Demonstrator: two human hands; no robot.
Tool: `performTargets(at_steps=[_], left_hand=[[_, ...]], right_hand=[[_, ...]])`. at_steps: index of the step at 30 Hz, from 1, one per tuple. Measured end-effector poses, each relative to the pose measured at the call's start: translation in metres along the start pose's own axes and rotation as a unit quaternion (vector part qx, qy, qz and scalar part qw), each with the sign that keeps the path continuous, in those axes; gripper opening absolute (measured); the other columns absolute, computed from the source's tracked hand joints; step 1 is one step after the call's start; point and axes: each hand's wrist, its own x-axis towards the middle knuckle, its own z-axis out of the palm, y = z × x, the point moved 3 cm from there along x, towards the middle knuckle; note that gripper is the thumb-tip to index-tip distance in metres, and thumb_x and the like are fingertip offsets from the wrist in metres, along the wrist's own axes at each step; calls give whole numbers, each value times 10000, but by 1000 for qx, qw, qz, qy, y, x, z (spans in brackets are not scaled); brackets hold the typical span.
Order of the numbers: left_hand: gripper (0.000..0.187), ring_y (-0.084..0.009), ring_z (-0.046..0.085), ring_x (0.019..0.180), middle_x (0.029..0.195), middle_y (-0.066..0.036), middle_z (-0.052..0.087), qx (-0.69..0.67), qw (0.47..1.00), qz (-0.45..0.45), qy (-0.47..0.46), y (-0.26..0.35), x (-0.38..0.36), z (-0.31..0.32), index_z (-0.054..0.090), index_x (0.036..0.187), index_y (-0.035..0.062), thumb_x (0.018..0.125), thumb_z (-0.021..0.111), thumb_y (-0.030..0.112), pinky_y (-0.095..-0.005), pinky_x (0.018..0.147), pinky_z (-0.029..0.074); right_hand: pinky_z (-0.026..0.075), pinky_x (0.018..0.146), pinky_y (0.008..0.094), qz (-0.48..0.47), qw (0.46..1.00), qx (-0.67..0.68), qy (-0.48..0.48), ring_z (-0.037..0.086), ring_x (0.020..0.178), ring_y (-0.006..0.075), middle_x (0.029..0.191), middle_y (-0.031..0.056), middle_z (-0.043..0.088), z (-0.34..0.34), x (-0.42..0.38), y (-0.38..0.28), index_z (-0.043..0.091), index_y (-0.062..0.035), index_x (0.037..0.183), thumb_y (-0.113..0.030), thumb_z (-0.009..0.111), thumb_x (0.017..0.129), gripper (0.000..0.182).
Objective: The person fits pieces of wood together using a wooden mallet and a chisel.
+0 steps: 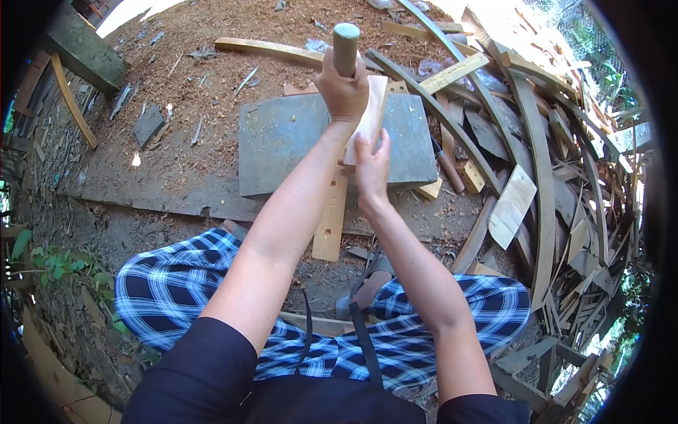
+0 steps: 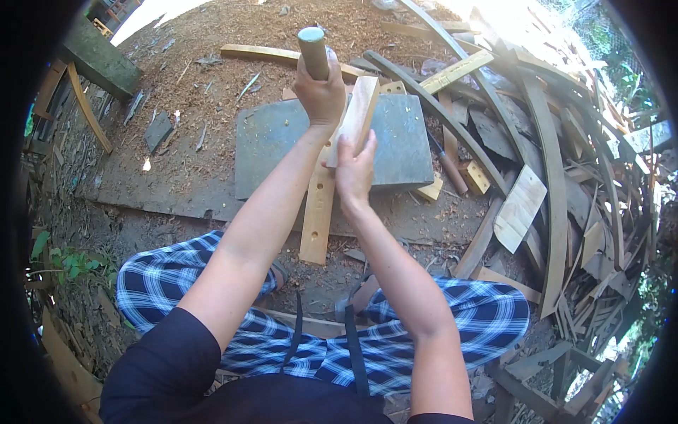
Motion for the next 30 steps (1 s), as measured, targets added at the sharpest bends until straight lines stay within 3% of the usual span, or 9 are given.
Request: performTargets(at_steps=[7, 9, 13, 17, 19, 21, 23, 25, 30], left_hand=[[152, -374, 684, 701, 706, -179, 646, -5, 999, -30, -14, -6, 4, -3, 569, 926, 34, 834, 650, 125, -408, 642, 521], [146, -373, 687, 712, 704, -181, 648, 9, 999, -43, -28, -7, 6, 0, 571, 924, 40, 841, 652, 128, -415, 649, 525], [153, -379, 684, 721, 703, -184, 649, 12, 998, -37, -45, -11, 8, 4, 572, 927, 39, 844, 662, 130, -422, 655, 527], [160, -391, 679, 738, 732, -191, 657, 21, 998, -14, -63, -9, 5, 3, 564, 915, 29, 849, 673, 125, -433, 655, 523], [187, -312, 667, 708, 762, -148, 656, 36, 994, -63, -82, -12, 8, 5, 592, 907, 12, 869, 690, 167, -400, 685, 514], [201, -292, 650, 672, 732, -131, 639, 20, 997, -41, -67, -11, 8, 6, 576, 899, 12, 868, 697, 169, -389, 676, 511], [203, -244, 643, 661, 717, -106, 631, -4, 997, -34, -69, -13, 9, 6, 566, 884, 15, 876, 698, 169, -370, 666, 508], [202, -222, 642, 663, 722, -98, 632, -5, 997, -31, -72, -19, 7, 2, 565, 885, 18, 878, 700, 168, -360, 662, 507], [197, -175, 624, 661, 725, -76, 621, -1, 999, -24, -34, -33, 17, 6, 551, 894, 16, 884, 701, 143, -335, 651, 498]], right_hand=[[557, 629, 309, -454, 886, -82, -35, 702, 686, 240, 927, 202, 704, -33, 11, -235, 354, -20, 1425, -300, 561, 973, 571], [550, 808, 391, -651, 757, -41, -20, 638, 1057, 273, 1186, 261, 622, -23, 0, -276, 230, -36, 1538, -234, 500, 999, 635], [566, 693, 455, -498, 645, -573, -85, 702, 758, 379, 919, 186, 721, -23, 8, -212, 374, -174, 1450, -416, 546, 958, 574], [541, 752, 328, -529, 698, -473, -96, 652, 949, 230, 1086, 224, 641, -11, -44, -289, 258, -7, 1516, -238, 482, 1022, 590], [531, 654, 355, -492, 787, -327, -179, 632, 711, 195, 1032, 186, 656, -18, -52, -331, 282, -34, 1520, -291, 533, 999, 633], [541, 749, 433, -627, 733, -210, -163, 676, 826, 264, 1113, 223, 655, -16, -52, -327, 291, -63, 1525, -340, 576, 967, 685], [502, 887, 507, -632, 538, -556, -31, 675, 987, 368, 1222, 276, 620, -14, 5, -265, 279, -72, 1529, -323, 584, 945, 705], [480, 958, 494, -247, 749, -591, -169, 653, 1031, 415, 1219, 305, 611, -19, 22, -248, 343, -44, 1499, -279, 560, 926, 656], [570, 622, 352, -308, 882, -345, -84, 694, 766, 241, 1081, 270, 665, -40, 38, -186, 287, -156, 1520, -417, 557, 971, 666]])
